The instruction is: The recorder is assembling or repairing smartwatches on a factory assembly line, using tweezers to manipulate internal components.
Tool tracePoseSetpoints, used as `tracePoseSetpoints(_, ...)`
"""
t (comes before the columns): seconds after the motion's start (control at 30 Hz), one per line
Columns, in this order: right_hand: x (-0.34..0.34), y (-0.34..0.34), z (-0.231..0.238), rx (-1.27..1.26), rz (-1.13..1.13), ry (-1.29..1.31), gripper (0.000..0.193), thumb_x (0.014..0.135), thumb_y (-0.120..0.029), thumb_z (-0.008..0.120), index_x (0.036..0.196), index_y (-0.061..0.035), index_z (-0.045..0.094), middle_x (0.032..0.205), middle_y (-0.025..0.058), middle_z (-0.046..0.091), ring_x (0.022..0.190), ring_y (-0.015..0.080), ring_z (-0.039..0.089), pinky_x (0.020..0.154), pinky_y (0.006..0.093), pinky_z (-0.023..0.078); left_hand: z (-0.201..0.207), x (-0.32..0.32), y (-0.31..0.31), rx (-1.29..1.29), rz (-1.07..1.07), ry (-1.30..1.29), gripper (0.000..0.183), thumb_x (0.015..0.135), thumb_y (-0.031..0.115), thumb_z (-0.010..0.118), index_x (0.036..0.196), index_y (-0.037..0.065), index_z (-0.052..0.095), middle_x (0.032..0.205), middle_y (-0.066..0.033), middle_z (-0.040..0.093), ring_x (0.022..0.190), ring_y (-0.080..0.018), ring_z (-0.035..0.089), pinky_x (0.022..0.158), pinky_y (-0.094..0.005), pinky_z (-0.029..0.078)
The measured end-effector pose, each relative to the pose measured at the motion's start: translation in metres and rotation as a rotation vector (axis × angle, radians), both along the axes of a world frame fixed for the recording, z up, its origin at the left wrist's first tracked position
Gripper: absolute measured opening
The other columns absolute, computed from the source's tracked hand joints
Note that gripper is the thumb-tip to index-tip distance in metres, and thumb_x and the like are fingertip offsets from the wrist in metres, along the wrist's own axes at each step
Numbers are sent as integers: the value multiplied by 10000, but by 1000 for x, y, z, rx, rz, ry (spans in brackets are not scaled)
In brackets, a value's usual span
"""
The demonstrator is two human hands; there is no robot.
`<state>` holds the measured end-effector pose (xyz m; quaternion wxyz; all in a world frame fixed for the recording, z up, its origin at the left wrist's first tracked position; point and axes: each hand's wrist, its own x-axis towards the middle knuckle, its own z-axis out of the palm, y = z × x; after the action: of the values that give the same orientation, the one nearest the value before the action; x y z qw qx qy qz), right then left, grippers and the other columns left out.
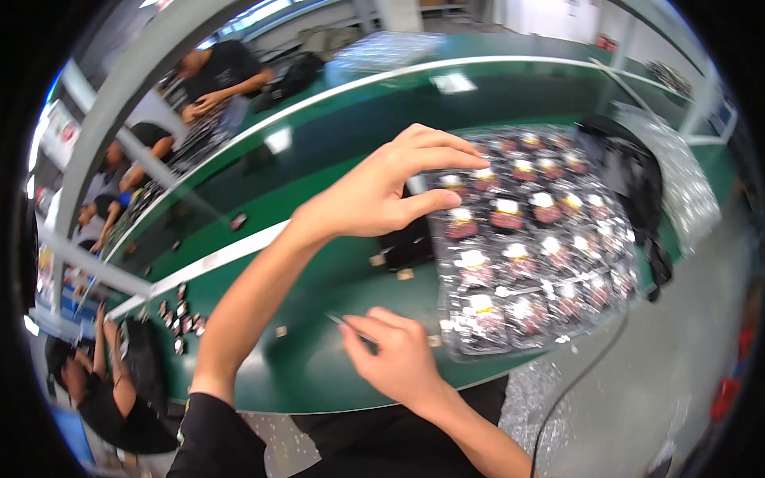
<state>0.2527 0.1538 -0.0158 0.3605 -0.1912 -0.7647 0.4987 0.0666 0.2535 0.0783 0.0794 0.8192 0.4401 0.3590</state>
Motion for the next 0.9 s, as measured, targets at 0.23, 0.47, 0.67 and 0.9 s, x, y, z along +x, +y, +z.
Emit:
tracePoseSetpoints(0.23, 4, 6, -4, 55, -15, -15, 155, 913, -42, 826, 1050, 28, 834, 754, 84, 711, 499, 147, 555, 474, 310, 419, -53, -149, -115, 15, 758, 342, 374, 959, 241, 800, 1296, 83, 758, 1359, -122, 721, 1300, -361, 638, 1107, -481, 509)
tracePoseSetpoints(0.47, -3, -1, -2, 67, 42, -54, 156, 910, -45, 831, 1048, 27, 834, 747, 80, 705, 503, 134, 548, 468, 297, 412, -88, -246, -217, -180, 1100, 213, 428, 988, 252, 792, 1345, 32, 712, 1227, -159, 722, 1154, -364, 665, 1034, -458, 527)
tracePoseSetpoints(0.67, 0, 5, -7, 63, -29, -82, 156, 895, -13, 839, 1044, 33, 833, 724, 72, 687, 507, 103, 533, 463, 278, 394, -69, -148, -192, -199, 648, 121, 442, 982, 94, 755, 1415, 36, 690, 1133, -153, 701, 1033, -324, 671, 976, -406, 533)
tracePoseSetpoints(0.9, -8, 1, -3, 73, -57, -105, 149, 873, 0, 858, 1018, 28, 839, 717, 59, 698, 491, 74, 514, 444, 255, 365, -59, -69, -225, -213, 589, 493, 663, 794, 519, 922, 1273, 90, 762, 971, -69, 647, 848, -298, 631, 778, -402, 505)
